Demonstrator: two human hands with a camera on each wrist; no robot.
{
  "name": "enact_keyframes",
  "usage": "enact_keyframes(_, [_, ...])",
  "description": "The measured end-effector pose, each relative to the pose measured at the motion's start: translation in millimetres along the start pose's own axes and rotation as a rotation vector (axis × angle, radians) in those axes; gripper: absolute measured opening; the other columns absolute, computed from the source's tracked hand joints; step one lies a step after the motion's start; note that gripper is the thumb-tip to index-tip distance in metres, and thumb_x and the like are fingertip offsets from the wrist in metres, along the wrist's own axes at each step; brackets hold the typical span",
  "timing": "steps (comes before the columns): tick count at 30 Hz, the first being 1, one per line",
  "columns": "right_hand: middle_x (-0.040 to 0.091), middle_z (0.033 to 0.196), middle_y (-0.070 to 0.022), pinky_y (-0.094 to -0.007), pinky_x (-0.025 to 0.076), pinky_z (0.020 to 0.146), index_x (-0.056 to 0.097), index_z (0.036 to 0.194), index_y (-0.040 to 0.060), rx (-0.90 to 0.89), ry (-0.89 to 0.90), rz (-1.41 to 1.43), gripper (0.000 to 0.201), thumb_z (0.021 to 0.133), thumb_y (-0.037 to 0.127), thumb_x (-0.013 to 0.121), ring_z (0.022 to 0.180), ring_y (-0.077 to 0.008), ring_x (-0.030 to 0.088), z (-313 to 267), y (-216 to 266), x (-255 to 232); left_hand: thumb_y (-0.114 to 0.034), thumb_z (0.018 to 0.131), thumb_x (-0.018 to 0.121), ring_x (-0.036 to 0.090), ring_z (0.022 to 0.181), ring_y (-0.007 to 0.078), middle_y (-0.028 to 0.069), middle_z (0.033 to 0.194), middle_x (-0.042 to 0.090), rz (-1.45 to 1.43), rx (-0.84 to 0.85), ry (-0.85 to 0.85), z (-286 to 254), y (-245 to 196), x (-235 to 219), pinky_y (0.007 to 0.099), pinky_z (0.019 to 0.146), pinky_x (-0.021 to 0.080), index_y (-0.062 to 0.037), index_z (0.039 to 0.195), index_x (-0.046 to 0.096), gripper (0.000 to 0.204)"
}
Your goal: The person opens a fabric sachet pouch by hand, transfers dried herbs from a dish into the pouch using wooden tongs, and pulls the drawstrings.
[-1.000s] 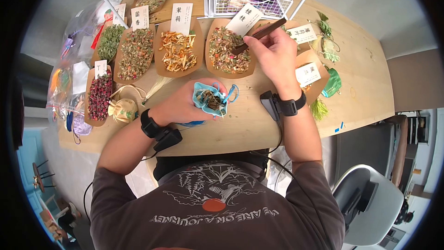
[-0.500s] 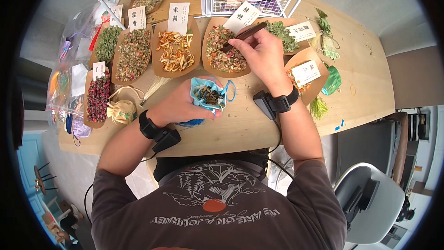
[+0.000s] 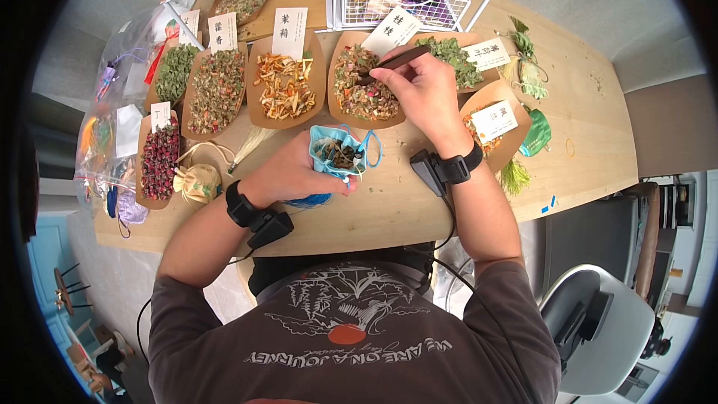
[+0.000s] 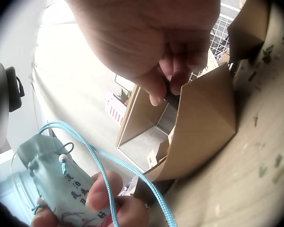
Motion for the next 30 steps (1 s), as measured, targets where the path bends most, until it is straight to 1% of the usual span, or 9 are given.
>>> enact_keyframes(8, [0.068, 0.071, -0.0010, -0.0248, 0.050, 0.061, 0.075, 0.096, 0.0010, 0.013, 0.006, -0.015, 0.017, 0.084, 0.009, 0.084, 0.063, -0.0059, 0.059, 0, 0, 0, 0.000, 0.082, 0.078, 0.069, 0.087, 0.0127, 0.0048, 0.093, 0.071, -0.008, 0.013, -0.023, 0, 2, -2, 0.0306, 0.080, 0.057, -0.0033, 0.112, 0.059, 0.035])
enact_keyframes(11, [0.069, 0.072, -0.0006, -0.0241, 0.049, 0.061, 0.075, 0.095, 0.0013, 0.035, -0.013, 0.007, 0.015, 0.085, 0.008, 0.083, 0.064, -0.0056, 0.059, 0, -1, -4, -0.007, 0.082, 0.081, 0.064, 0.095, 0.0081, 0.0005, 0.109, 0.067, -0.043, -0.032, -0.004, -1, 4, -2, 0.0284, 0.088, 0.053, -0.0034, 0.127, 0.059, 0.051])
enact_keyframes(13, [0.069, 0.073, -0.0002, -0.0237, 0.049, 0.062, 0.075, 0.096, 0.0014, 0.055, -0.023, 0.017, 0.014, 0.085, 0.007, 0.083, 0.065, -0.0054, 0.059, 0, 3, -9, -0.001, 0.084, 0.076, 0.069, 0.085, 0.0141, 0.0051, 0.092, 0.070, -0.038, 0.023, -0.014, -1, -3, 0, 0.0315, 0.078, 0.056, -0.0028, 0.111, 0.060, 0.031])
enact_keyframes(17, [0.073, 0.084, -0.0048, -0.0224, 0.050, 0.065, 0.072, 0.100, -0.0007, 0.052, -0.059, 0.398, 0.014, 0.088, 0.001, 0.078, 0.070, -0.0072, 0.063, 2, 15, -28, 0.001, 0.084, 0.074, 0.068, 0.084, 0.0150, 0.0055, 0.094, 0.069, -0.142, -0.005, -0.005, 0, -3, -1, 0.0319, 0.077, 0.056, -0.0024, 0.112, 0.060, 0.031])
enact_keyframes(20, [0.075, 0.095, -0.0134, -0.0244, 0.054, 0.067, 0.070, 0.104, -0.0014, -0.085, 0.045, 0.859, 0.018, 0.087, -0.005, 0.074, 0.074, -0.0126, 0.067, 0, 29, -34, 0.003, 0.085, 0.072, 0.068, 0.086, 0.0157, 0.0055, 0.100, 0.066, -0.227, 0.008, -0.015, 2, -3, -1, 0.0329, 0.077, 0.057, -0.0024, 0.116, 0.058, 0.034])
enact_keyframes(23, [0.076, 0.095, -0.0139, -0.0253, 0.055, 0.069, 0.070, 0.103, -0.0012, -0.030, 0.248, 0.729, 0.017, 0.087, -0.004, 0.075, 0.075, -0.0130, 0.068, -12, 40, -24, 0.004, 0.086, 0.071, 0.068, 0.087, 0.0158, 0.0051, 0.106, 0.065, -0.278, 0.016, -0.021, 2, -1, -1, 0.0341, 0.077, 0.058, -0.0028, 0.120, 0.057, 0.037])
enact_keyframes(25, [0.076, 0.094, -0.0126, -0.0251, 0.055, 0.070, 0.070, 0.103, -0.0009, -0.025, 0.230, 0.717, 0.018, 0.087, -0.003, 0.076, 0.075, -0.0127, 0.068, -11, 42, -23, 0.004, 0.087, 0.071, 0.068, 0.089, 0.0157, 0.0047, 0.109, 0.064, -0.262, 0.020, 0.002, 2, 0, -2, 0.0350, 0.077, 0.060, -0.0032, 0.123, 0.055, 0.040])
enact_keyframes(28, [0.075, 0.090, -0.0054, -0.0227, 0.053, 0.069, 0.071, 0.102, 0.0002, 0.018, -0.043, 0.489, 0.020, 0.085, -0.001, 0.081, 0.075, -0.0082, 0.066, 0, 25, -34, 0.002, 0.087, 0.071, 0.068, 0.087, 0.0160, 0.0051, 0.103, 0.065, -0.233, 0.015, -0.024, 2, 1, -1, 0.0335, 0.077, 0.058, -0.0027, 0.121, 0.057, 0.037])
enact_keyframes(30, [0.075, 0.089, -0.0034, -0.0226, 0.053, 0.068, 0.071, 0.102, 0.0007, 0.032, -0.026, 0.338, 0.020, 0.085, 0.000, 0.081, 0.075, -0.0070, 0.065, 2, 11, -26, 0.000, 0.087, 0.072, 0.069, 0.086, 0.0163, 0.0058, 0.101, 0.066, -0.181, 0.003, -0.005, 1, -1, -2, 0.0327, 0.077, 0.058, -0.0022, 0.120, 0.058, 0.036])
Point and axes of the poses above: each hand's wrist, its own z-axis towards the middle knuckle, its own x-axis out of the palm, y = z × x, the point moved 6 cm from there along z, towards the middle knuckle
